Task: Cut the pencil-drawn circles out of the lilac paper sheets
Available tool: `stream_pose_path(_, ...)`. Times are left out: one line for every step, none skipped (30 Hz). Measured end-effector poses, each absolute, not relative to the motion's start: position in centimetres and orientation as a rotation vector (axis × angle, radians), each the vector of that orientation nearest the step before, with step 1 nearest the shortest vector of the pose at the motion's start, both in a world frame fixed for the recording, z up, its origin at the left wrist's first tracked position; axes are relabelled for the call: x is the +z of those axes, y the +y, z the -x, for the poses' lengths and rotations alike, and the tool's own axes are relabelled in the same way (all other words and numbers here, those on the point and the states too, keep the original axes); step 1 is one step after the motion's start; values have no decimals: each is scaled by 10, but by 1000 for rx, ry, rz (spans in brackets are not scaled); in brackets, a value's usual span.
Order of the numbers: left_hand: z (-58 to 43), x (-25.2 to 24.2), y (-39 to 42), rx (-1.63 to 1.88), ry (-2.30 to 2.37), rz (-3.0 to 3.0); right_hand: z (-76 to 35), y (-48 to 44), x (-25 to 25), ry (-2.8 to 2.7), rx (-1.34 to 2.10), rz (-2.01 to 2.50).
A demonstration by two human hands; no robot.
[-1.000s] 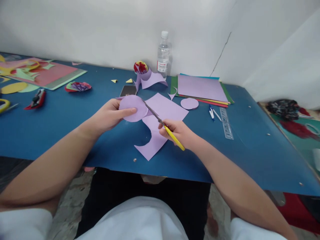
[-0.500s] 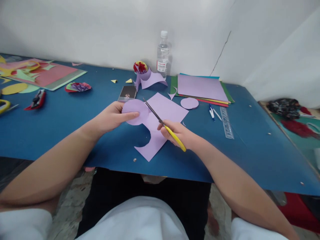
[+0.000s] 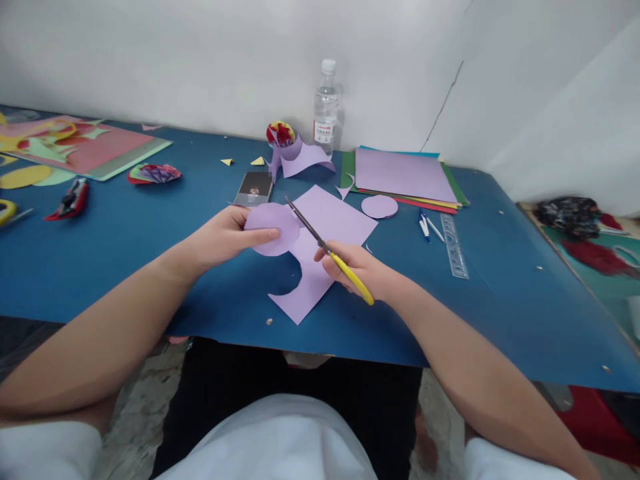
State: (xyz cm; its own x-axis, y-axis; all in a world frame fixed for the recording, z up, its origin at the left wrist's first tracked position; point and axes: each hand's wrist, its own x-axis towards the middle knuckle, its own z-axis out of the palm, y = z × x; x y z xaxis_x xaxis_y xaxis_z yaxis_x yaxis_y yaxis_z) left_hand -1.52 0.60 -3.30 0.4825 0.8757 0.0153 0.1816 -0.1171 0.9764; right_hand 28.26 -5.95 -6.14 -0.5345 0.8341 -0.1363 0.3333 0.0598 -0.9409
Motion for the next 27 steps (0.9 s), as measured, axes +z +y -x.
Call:
stream_pose_path(15, -32, 6, 772, 936, -1599, -283, -59, -62, -1898, 1491, 1153)
stream_pose_path(15, -32, 6, 774, 937, -1593, -283, -58, -63, -1901, 1497, 1148)
stream_pose_path(15, -32, 5, 776, 938, -1586, -283, -58, -62, -1902, 1501, 1144)
stream_pose_path(15, -31, 5, 777, 939, -1579, -283, -59, -60, -1903, 1502, 1147)
stream_pose_path(15, -31, 5, 779, 938, -1573, -282, -60, -58, -1903, 1505, 1145)
stream_pose_path(15, -31, 4, 781, 936, -1568, -281, -61, -55, -1902, 1501, 1157)
stream_pose_path(15, -31, 4, 782, 934, -1564, -281, -63, -53, -1901, 1496, 1171)
stream_pose_path(15, -31, 4, 784, 930, -1560, -280, -64, -51, -1899, 1496, 1177)
stream_pose_path(15, -30, 4, 786, 928, -1557, -280, -65, -49, -1895, 1497, 1180)
stream_pose_path(15, -30, 3, 788, 927, -1554, -280, -66, -49, -1892, 1499, 1178)
stream_pose_path(15, -31, 3, 791, 928, -1551, -280, -66, -49, -1891, 1500, 1174)
stream_pose_path(15, -31, 4, 796, 928, -1549, -281, -66, -49, -1891, 1498, 1172)
stream_pose_path(15, -31, 4, 803, 926, -1548, -281, -66, -49, -1892, 1496, 1172)
stream_pose_path(15, -31, 4, 811, 924, -1548, -281, -65, -50, -1892, 1494, 1173)
stream_pose_path(15, -31, 5, 818, 923, -1548, -282, -65, -50, -1890, 1495, 1176)
stream_pose_path(14, -30, 5, 821, 923, -1551, -282, -65, -50, -1885, 1500, 1179)
stream_pose_path(14, -30, 5, 822, 928, -1555, -282, -64, -50, -1878, 1510, 1182)
stream_pose_path(14, -29, 5, 818, 939, -1560, -282, -64, -50, -1870, 1522, 1185)
stream_pose_path(14, -29, 4, 812, 952, -1563, -282, -64, -50, -1864, 1535, 1186)
stream_pose_path(14, -28, 4, 808, 966, -1564, -282, -65, -50, -1861, 1544, 1185)
stream_pose_path(13, -27, 3, 803, 977, -1561, -282, -65, -50, -1862, 1549, 1181)
stream_pose_path(13, -26, 2, 800, 985, -1555, -282, -65, -50, -1866, 1548, 1175)
stream_pose_path(13, -25, 1, 797, 988, -1548, -282, -65, -50, -1870, 1544, 1167)
stream_pose_path(13, -24, 1, 795, 988, -1541, -282, -65, -51, -1876, 1537, 1157)
stream_pose_path(12, -23, 0, 794, 985, -1534, -282, -65, -51, -1880, 1531, 1149)
stream_pose_path(12, -23, -1, 791, 985, -1530, -282, -65, -52, -1882, 1528, 1143)
stream_pose_path(12, -22, -1, 786, 987, -1528, -282, -65, -52, -1883, 1527, 1138)
